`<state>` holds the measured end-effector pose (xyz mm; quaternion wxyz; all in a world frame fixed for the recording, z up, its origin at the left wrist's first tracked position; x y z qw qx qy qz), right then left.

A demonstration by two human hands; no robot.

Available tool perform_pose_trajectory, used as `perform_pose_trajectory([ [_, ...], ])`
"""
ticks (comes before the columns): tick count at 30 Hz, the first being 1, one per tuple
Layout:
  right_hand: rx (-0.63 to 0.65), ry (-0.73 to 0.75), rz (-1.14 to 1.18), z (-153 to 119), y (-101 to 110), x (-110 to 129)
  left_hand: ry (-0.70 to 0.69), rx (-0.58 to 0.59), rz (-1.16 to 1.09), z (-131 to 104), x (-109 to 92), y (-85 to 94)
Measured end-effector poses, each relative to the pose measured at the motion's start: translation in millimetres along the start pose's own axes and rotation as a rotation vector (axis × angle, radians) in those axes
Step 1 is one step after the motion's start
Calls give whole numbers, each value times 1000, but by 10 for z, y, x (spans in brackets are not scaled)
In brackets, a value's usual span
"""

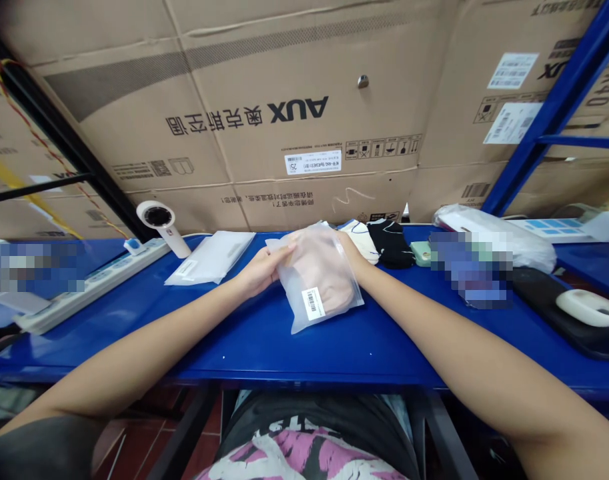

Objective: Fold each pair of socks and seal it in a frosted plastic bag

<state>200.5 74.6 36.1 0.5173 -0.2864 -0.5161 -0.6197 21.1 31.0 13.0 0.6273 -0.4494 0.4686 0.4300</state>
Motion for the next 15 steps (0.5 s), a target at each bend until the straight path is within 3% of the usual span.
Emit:
perform_pose_trajectory([
  [7, 166, 36, -34, -38, -199, -22, -92, 12, 123, 12, 17, 1],
  [12, 26, 44, 30, -80, -197, 14, -96, -107, 90, 47, 49, 63],
  [15, 23, 45, 78, -99, -228, 76, -84, -209, 44, 61, 23, 127],
])
Point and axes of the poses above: each hand's wrist, its own z-axis towards the middle knuckle, its own y-axis out of the back of the hand, x = y × z, the point moved 6 cm from there along z, towards the middle knuckle, and after that the axes turned 12 degrees about -y, right-handed, at the moved point
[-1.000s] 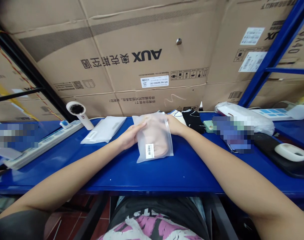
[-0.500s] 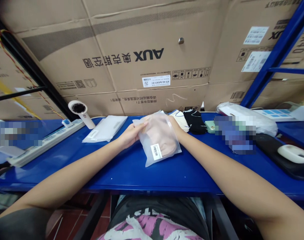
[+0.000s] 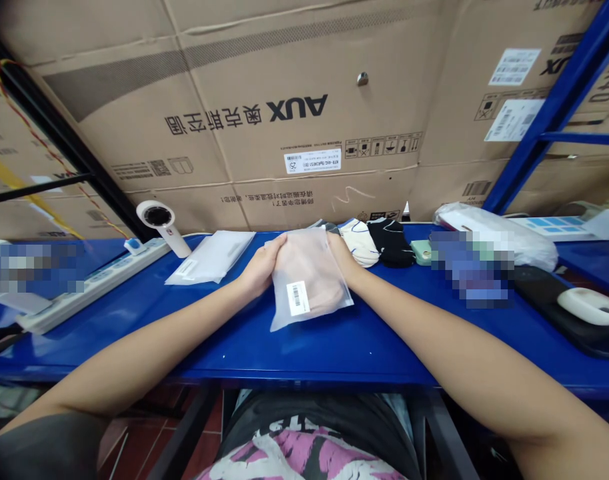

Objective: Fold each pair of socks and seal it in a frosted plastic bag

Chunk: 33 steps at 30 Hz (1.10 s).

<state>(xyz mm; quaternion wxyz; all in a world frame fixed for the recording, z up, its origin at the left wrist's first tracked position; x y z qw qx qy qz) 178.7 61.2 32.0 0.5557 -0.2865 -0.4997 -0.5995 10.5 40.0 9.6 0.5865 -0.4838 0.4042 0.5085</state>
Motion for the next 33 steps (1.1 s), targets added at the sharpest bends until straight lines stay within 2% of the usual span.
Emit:
perform_pose_trajectory([
  [4, -18, 5, 38, -38, -16, 59, 64, -3, -50, 13, -42, 16],
  [6, -86, -3, 50, -63, 39, 48, 123, 67, -114, -8, -28, -37],
  [10, -304, -79, 132, -119, 225, -74, 242, 232, -223, -140, 74, -204],
  [12, -346, -104, 160, -125, 266, -134, 307, 287, -202, -229, 149, -265],
  [14, -335, -90, 129, -105, 263, -145, 313, 304, -179, -277, 177, -291],
  [17, -269, 13, -32, -69, 216, -41, 228, 273, -208, -238, 111, -266],
  [20, -206, 144, -336, -93, 159, 142, 205, 206, -251, -130, 53, -168],
  [23, -234, 188, -629, -159, 169, 274, 239, 142, -307, -2, 65, -42],
  [26, -249, 185, -697, -197, 178, 340, 219, 121, -338, 114, 96, 73],
  [29, -92, 27, -538, -163, 80, 258, 148, 128, -332, 172, 94, 134],
  [33, 125, -359, -214, -154, -109, -2, 56, 99, -293, 147, 35, 143],
])
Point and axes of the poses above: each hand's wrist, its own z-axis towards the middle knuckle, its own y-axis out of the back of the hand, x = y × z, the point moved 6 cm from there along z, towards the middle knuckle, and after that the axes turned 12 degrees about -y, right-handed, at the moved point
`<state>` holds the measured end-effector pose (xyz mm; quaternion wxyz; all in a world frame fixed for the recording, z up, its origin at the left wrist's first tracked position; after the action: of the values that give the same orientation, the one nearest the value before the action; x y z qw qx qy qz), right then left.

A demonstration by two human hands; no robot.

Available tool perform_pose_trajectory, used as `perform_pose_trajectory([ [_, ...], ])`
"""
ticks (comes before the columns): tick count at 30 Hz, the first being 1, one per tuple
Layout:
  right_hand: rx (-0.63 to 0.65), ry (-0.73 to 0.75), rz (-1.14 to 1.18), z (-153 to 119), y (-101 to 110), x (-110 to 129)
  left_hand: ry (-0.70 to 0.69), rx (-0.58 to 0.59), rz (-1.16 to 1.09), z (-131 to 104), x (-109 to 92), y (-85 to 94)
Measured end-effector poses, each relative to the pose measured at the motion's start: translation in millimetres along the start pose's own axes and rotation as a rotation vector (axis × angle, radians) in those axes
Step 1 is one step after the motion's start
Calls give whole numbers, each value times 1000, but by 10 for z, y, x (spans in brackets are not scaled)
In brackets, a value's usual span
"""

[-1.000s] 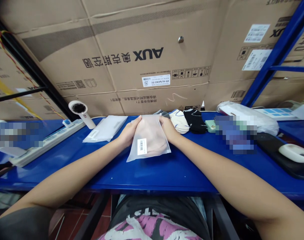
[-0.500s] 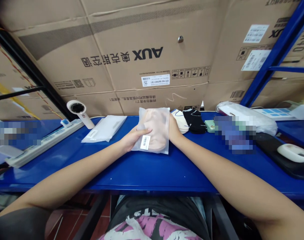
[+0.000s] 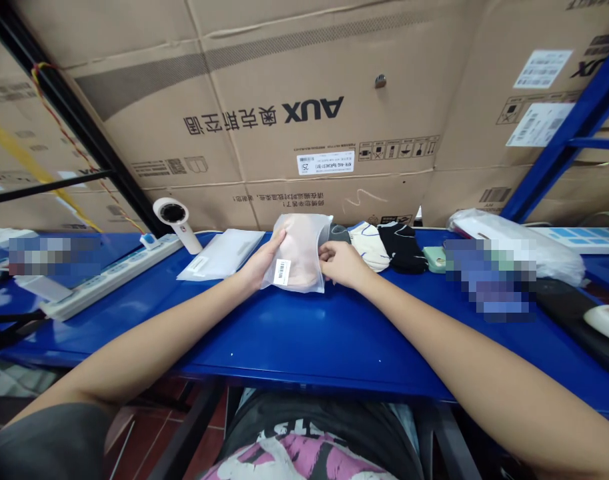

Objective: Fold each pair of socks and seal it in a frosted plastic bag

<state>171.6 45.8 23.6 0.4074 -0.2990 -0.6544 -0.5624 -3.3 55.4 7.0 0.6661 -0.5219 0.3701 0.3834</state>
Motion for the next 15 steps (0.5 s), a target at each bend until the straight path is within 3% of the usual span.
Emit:
perform_pose_trajectory([
  [2, 94, -75, 128, 20, -81, -70, 10, -46, 59, -30, -4, 3],
  [4, 139, -32, 185, 23, -111, -80, 23, -80, 94, -48, -5, 6],
  [9, 85, 139, 118, -30, -52, 24, 37, -51, 16, -46, 0, -46],
  [13, 233, -94, 154, -73, -103, -11, 77, -28, 13, -69, 15, -92],
  [15, 281, -119, 136, -110, -121, 6, 80, 12, 20, -87, 12, -135],
])
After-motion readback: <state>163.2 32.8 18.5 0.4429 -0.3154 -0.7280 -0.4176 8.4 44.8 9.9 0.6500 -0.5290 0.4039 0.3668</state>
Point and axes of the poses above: each hand's wrist, its own z-axis towards the middle knuckle, its own y-axis out of the back of the hand, x = y × z, the point moved 6 cm from there along z, towards the middle knuckle, and after that the axes turned 12 degrees about -y, right-handed, at the moved point
